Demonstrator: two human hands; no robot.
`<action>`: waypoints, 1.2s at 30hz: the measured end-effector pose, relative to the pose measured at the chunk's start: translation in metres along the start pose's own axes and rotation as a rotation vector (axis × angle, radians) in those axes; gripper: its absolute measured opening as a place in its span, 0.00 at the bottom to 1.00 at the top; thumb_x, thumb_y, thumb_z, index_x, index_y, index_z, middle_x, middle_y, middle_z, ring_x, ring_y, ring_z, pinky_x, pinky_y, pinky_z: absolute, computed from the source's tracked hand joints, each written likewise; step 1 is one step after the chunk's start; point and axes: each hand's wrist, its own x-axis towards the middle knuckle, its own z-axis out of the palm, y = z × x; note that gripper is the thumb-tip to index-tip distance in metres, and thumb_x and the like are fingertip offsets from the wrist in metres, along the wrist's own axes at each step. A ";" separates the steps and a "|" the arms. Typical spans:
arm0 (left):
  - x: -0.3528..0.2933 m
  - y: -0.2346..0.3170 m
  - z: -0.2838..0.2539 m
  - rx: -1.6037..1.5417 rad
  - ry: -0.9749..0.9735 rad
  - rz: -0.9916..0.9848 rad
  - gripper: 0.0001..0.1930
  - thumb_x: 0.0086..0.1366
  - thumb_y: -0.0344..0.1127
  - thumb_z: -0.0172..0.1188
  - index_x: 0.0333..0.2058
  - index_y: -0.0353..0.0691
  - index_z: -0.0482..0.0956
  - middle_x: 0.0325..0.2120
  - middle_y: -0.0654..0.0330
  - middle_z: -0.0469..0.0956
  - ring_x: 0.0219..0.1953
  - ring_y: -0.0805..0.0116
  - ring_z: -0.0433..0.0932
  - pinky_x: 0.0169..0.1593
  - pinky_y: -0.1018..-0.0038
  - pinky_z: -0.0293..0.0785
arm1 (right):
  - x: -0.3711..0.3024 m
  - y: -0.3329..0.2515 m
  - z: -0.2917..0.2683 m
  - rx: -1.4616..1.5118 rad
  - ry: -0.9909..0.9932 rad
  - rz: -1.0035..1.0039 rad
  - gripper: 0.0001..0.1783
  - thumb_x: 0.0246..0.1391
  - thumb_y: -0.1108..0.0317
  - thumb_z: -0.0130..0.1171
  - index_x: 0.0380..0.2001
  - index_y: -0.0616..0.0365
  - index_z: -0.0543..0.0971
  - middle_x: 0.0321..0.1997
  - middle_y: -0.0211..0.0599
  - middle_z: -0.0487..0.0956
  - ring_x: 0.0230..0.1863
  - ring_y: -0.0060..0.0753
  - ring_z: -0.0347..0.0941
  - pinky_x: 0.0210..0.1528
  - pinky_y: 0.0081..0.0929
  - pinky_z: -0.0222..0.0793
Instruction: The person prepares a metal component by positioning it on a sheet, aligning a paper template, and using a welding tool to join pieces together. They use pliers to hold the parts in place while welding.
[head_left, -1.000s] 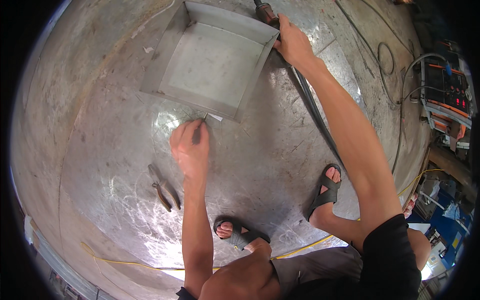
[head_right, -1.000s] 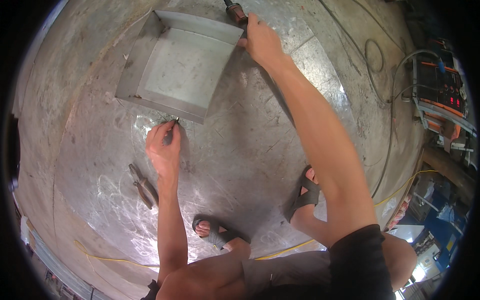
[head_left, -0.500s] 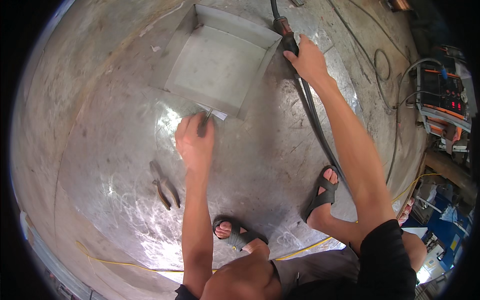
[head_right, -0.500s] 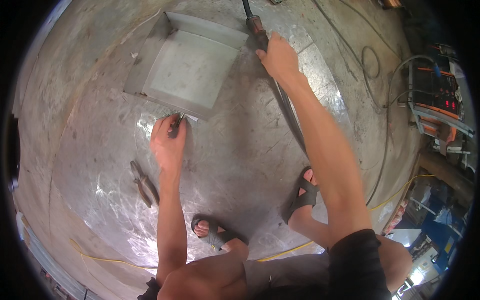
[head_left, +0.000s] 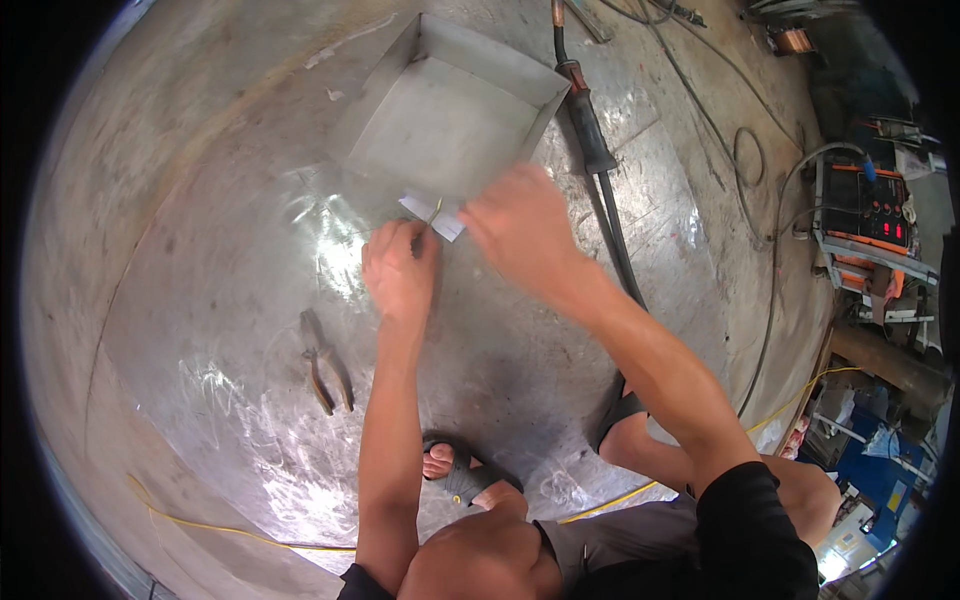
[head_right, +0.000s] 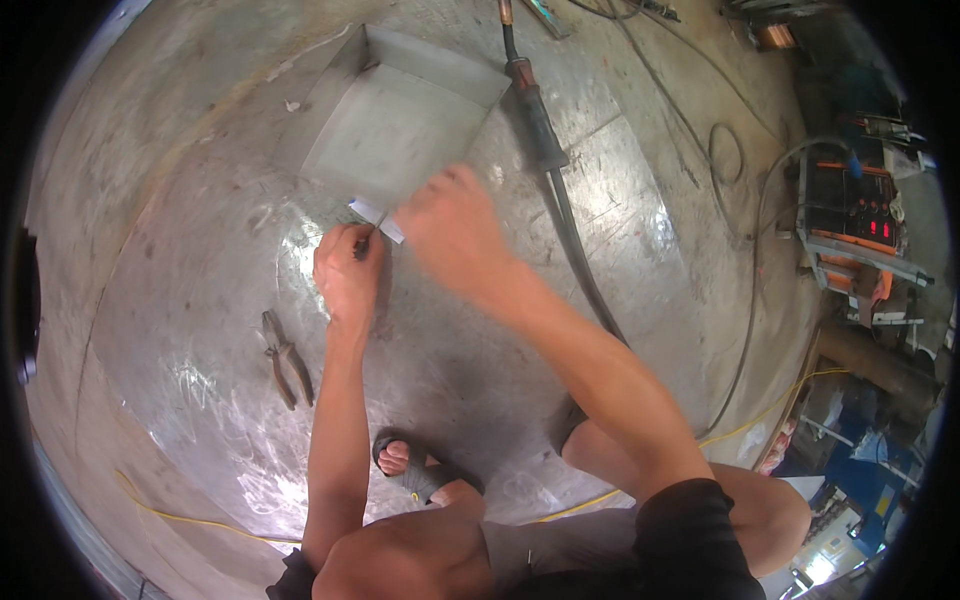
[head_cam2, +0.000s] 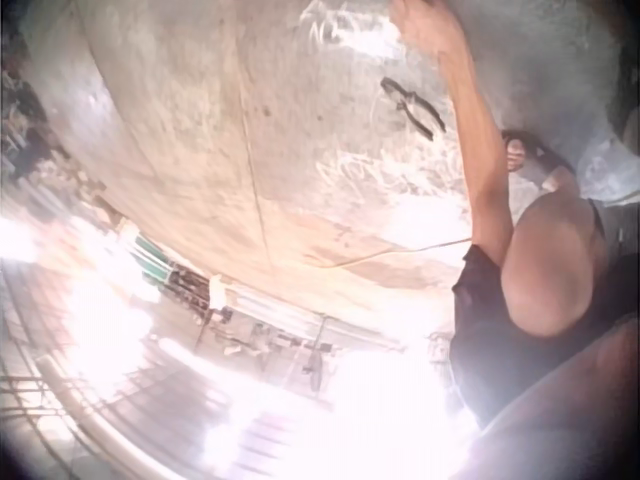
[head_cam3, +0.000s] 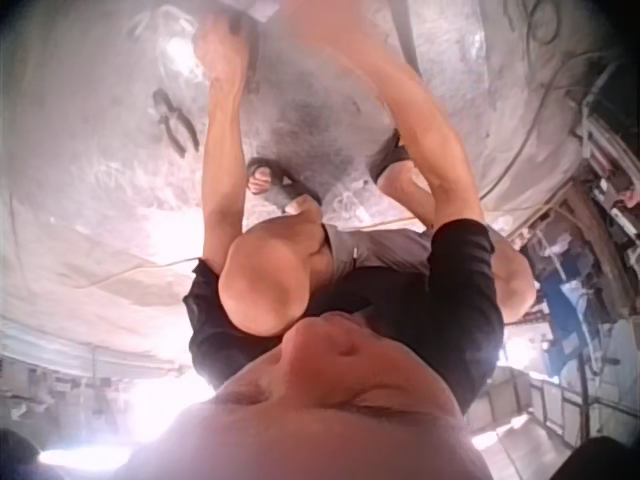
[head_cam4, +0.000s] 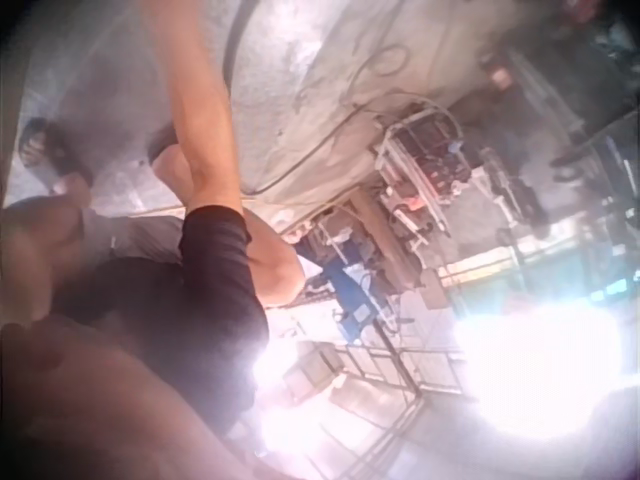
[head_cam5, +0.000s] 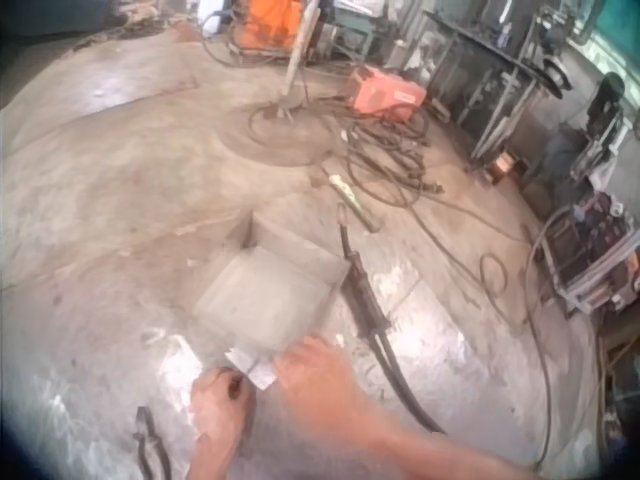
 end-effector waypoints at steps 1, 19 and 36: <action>-0.001 -0.002 -0.001 -0.005 -0.004 0.003 0.04 0.56 0.30 0.68 0.31 0.40 0.86 0.30 0.60 0.82 0.33 0.59 0.81 0.43 0.65 0.74 | 0.007 0.004 0.000 -0.026 0.026 -0.021 0.10 0.53 0.60 0.65 0.28 0.56 0.82 0.29 0.38 0.81 0.36 0.48 0.74 0.52 0.43 0.67; -0.060 -0.042 -0.059 0.052 0.064 -0.141 0.03 0.57 0.29 0.68 0.30 0.41 0.82 0.28 0.61 0.81 0.31 0.59 0.80 0.39 0.63 0.72 | 0.007 -0.053 0.061 0.375 -0.157 0.488 0.28 0.44 0.55 0.76 0.45 0.59 0.80 0.48 0.48 0.81 0.47 0.52 0.78 0.50 0.44 0.72; -0.036 -0.006 -0.095 -1.006 -0.430 -0.569 0.15 0.65 0.34 0.68 0.47 0.32 0.85 0.35 0.59 0.86 0.34 0.73 0.82 0.37 0.74 0.77 | -0.023 -0.043 0.002 1.392 -0.353 0.725 0.22 0.55 0.62 0.72 0.49 0.62 0.82 0.37 0.33 0.84 0.35 0.24 0.78 0.33 0.25 0.74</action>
